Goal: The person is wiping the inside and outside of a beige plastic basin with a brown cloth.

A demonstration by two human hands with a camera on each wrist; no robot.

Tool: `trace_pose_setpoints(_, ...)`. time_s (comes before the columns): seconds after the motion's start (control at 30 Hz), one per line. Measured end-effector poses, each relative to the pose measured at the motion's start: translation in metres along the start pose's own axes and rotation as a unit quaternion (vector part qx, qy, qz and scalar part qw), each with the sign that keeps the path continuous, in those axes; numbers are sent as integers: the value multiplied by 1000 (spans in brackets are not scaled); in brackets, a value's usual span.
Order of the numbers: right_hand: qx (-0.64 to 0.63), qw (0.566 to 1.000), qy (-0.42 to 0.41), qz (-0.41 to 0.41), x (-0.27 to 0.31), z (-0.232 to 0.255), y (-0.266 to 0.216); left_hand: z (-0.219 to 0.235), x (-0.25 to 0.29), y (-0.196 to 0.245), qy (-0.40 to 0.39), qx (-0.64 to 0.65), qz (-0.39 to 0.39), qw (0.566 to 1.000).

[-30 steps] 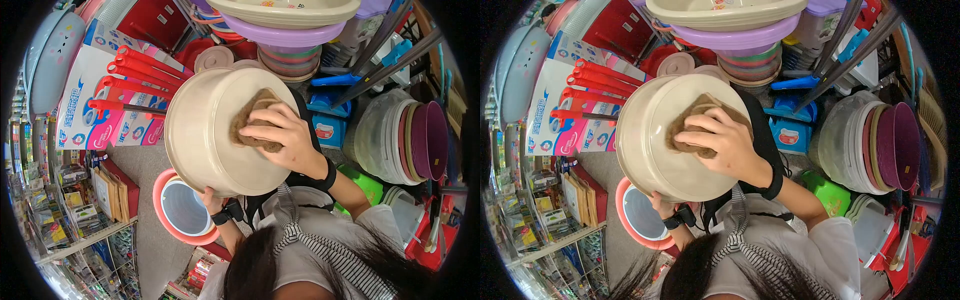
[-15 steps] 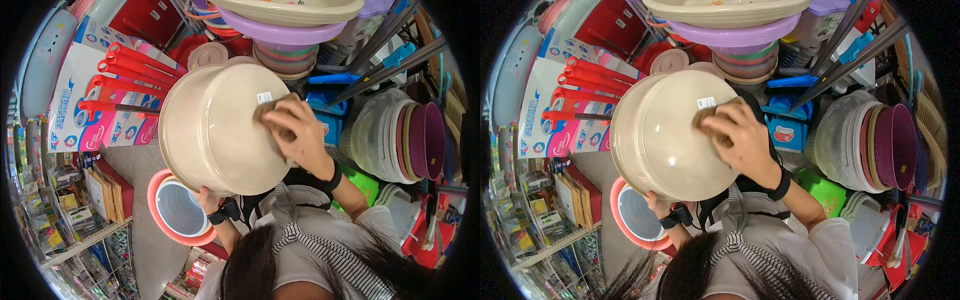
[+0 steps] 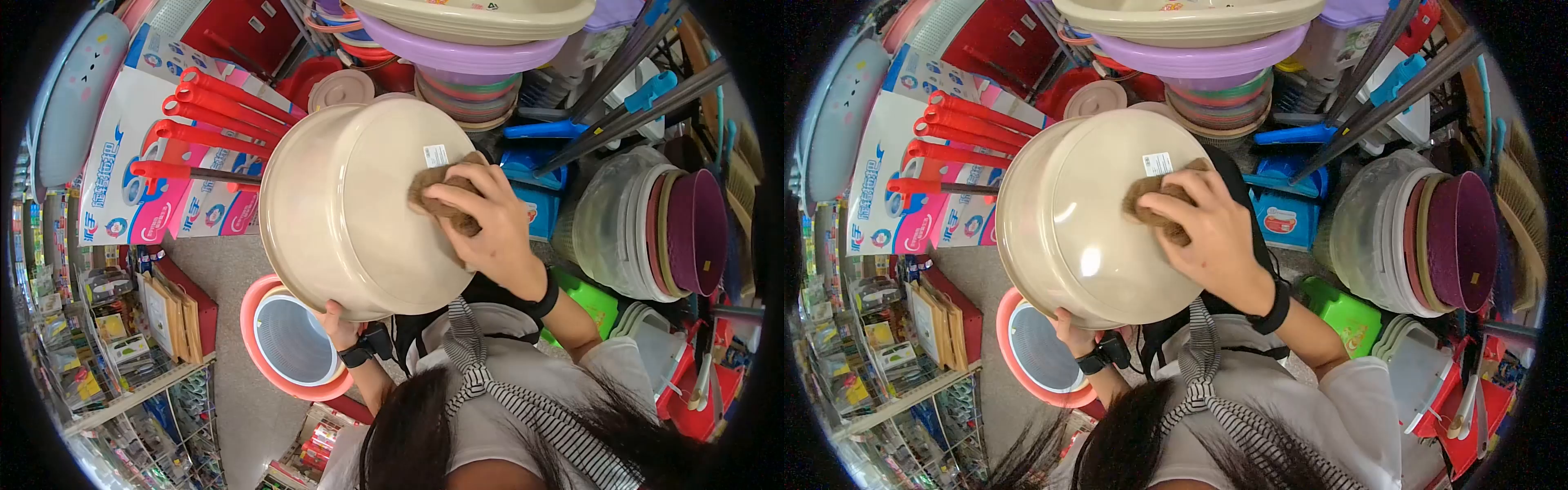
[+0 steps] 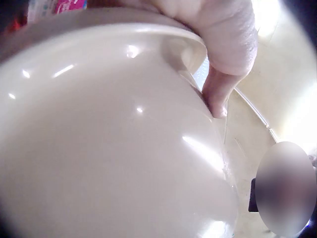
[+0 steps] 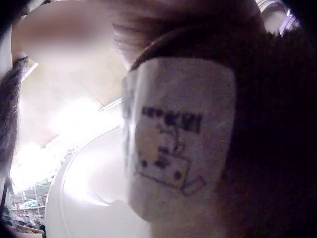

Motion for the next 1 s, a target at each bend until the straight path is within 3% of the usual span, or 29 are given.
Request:
trace_pose_setpoints(0.17,-35,997,13,70,14,2,-50,-40,-14,23,-60,14,11,998)
trace_pose_setpoints(0.23,-67,990,-36,115,23,4,-70,-40,-19,26,-68,7,17,997)
trace_pose_setpoints(0.3,-72,980,-61,176,32,6,-72,-39,-20,26,-79,3,23,997)
trace_pose_setpoints(0.43,-110,970,-127,174,23,5,-40,-45,-17,27,-46,46,48,997)
trace_pose_setpoints(0.6,-110,989,-41,85,-3,3,-28,-52,-9,29,-31,50,53,997)
trace_pose_setpoints(0.7,-102,986,12,135,3,9,-46,-53,-10,33,-33,27,50,998)
trace_pose_setpoints(0.8,-113,970,-55,208,20,7,-58,-43,-9,29,-86,9,11,996)
trace_pose_setpoints(0.97,-109,955,-45,271,14,8,-75,-38,5,28,-70,-7,21,997)
trace_pose_setpoints(1.0,-83,950,-55,296,19,7,-85,-41,8,28,-44,-1,56,997)
Point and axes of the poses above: each hand's wrist, its own x-axis away from the middle knuckle, its own z-axis out of the back of the hand, y = z × x, the point moved 8 cm from there along -x, towards the middle knuckle, and after that the axes turned 7 degrees about -z, right-handed, at the moved point
